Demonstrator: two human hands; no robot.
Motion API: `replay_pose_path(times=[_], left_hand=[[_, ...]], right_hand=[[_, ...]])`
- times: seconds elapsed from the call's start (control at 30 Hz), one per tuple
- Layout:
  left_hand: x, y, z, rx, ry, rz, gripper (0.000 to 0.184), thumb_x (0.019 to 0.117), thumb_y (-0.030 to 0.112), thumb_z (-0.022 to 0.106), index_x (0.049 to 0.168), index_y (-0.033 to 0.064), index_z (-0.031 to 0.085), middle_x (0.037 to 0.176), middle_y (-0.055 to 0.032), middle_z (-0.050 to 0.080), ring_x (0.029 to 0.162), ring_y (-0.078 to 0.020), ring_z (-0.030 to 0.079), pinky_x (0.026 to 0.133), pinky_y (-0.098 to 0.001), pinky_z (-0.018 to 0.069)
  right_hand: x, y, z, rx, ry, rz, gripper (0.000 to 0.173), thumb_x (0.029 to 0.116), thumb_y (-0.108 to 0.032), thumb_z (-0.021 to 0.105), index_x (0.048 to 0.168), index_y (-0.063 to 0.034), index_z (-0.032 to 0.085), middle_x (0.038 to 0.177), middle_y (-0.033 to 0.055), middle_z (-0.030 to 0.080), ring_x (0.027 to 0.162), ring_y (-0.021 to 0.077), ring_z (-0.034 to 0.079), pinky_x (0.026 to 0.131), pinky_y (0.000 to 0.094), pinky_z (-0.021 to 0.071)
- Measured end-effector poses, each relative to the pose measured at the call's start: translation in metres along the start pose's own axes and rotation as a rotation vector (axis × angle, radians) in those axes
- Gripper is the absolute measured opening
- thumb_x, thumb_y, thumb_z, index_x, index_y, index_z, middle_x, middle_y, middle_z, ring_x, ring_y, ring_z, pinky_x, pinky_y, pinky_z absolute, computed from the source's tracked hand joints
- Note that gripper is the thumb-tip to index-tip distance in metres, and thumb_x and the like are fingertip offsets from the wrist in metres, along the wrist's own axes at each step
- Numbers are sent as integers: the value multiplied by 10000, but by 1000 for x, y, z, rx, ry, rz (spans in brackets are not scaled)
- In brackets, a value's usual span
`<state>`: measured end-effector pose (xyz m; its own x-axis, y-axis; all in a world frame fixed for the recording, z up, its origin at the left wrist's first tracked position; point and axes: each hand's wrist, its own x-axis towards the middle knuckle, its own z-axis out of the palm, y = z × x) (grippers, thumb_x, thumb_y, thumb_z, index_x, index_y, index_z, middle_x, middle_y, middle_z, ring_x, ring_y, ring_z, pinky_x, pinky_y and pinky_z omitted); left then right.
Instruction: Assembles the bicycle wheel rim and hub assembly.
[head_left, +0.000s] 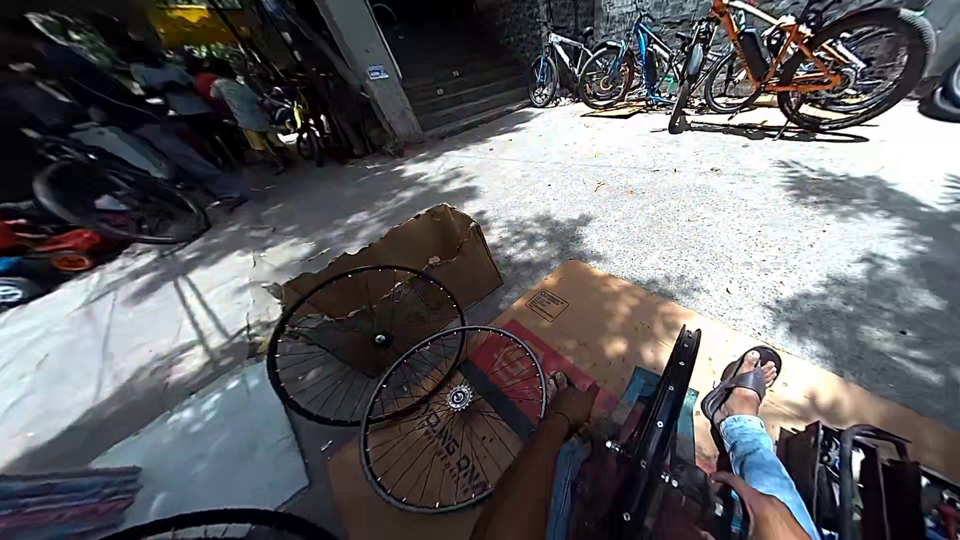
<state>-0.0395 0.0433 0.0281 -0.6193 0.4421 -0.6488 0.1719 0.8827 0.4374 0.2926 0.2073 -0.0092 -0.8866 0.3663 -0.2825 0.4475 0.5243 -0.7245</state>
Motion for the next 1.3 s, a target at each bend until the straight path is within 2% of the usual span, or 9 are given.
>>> replay_pose_path(times=[0.13, 0.27, 0.47, 0.63, 0.8, 0.9, 1.0, 1.17, 1.3], left_hand=[[8, 26, 3, -112, -104, -24, 821, 1082, 600, 189, 1380, -78, 542, 1382, -290, 565, 1305, -385, 546, 1112, -555, 403], [-3, -26, 23, -680, 5, 262, 436, 1110, 348, 383, 1262, 8, 611, 1086, -129, 709, 927, -198, 686, 827, -390, 565], [7, -58, 54, -515, 323, 456, 496, 1130, 272, 299, 1058, -25, 690, 949, -144, 730, 814, -218, 697, 732, -396, 582], [-38, 43, -5, -288, -151, -181, 735, 1120, 490, 185, 1332, -119, 537, 1314, -316, 572, 1189, -400, 570, 1037, -549, 408], [-6, -25, 32, -909, 41, 280, 432, 1114, 352, 338, 1181, 43, 632, 996, -83, 750, 848, -169, 725, 743, -321, 597], [-2, -70, 56, -916, 169, 504, 330, 1058, 233, 432, 1259, 74, 638, 1189, -71, 711, 1029, -183, 679, 860, -356, 568], [-5, -73, 68, -657, 392, 511, 404, 1101, 271, 350, 1225, 30, 649, 1159, -112, 701, 1034, -236, 667, 893, -457, 550], [-34, 17, 1, -205, -52, -118, 759, 1112, 511, 177, 1244, -83, 630, 1261, -301, 625, 1196, -434, 585, 1049, -620, 393], [5, -22, 16, -594, -45, 61, 561, 1113, 466, 307, 1225, 16, 622, 1005, -122, 718, 850, -195, 691, 770, -373, 565]], right_hand=[[-17, 45, 31, -69, 244, -151, 1074, 711, -478, 888, 1557, -25, 404, 1421, 138, 622, 1202, 252, 674, 1013, 461, 559], [-14, 36, 28, 971, -79, 350, 590, 1060, -545, 403, 1392, -72, 523, 1115, 125, 717, 935, 261, 732, 779, 468, 625], [-9, 40, 12, 910, -58, -3, 535, 879, -41, 755, 1381, -17, 572, 1206, 78, 715, 1057, 165, 713, 922, 341, 610], [-28, 41, 36, 183, 344, -297, 935, 790, -397, 860, 1505, 37, 442, 1524, 198, 508, 1414, 230, 504, 1173, 397, 445], [-24, 21, 27, 1045, 5, 370, 478, 1036, -405, 554, 1380, -74, 551, 1157, 130, 704, 975, 252, 719, 786, 428, 621], [-21, 30, 22, 917, 10, 91, 573, 888, -60, 755, 1413, -3, 531, 1223, 115, 700, 1052, 205, 716, 893, 372, 623], [-26, 43, 33, 473, 221, -295, 754, 761, -229, 899, 1400, -6, 566, 1448, 135, 574, 1360, 194, 540, 1139, 374, 485], [-27, 20, 39, 966, 351, 265, 536, 1078, -379, 432, 1460, -9, 495, 1287, 129, 670, 1143, 197, 662, 954, 373, 559], [-16, 27, 29, 1264, 120, 344, 397, 1093, -250, 382, 1293, 1, 615, 1129, 160, 702, 934, 257, 704, 764, 427, 607]])
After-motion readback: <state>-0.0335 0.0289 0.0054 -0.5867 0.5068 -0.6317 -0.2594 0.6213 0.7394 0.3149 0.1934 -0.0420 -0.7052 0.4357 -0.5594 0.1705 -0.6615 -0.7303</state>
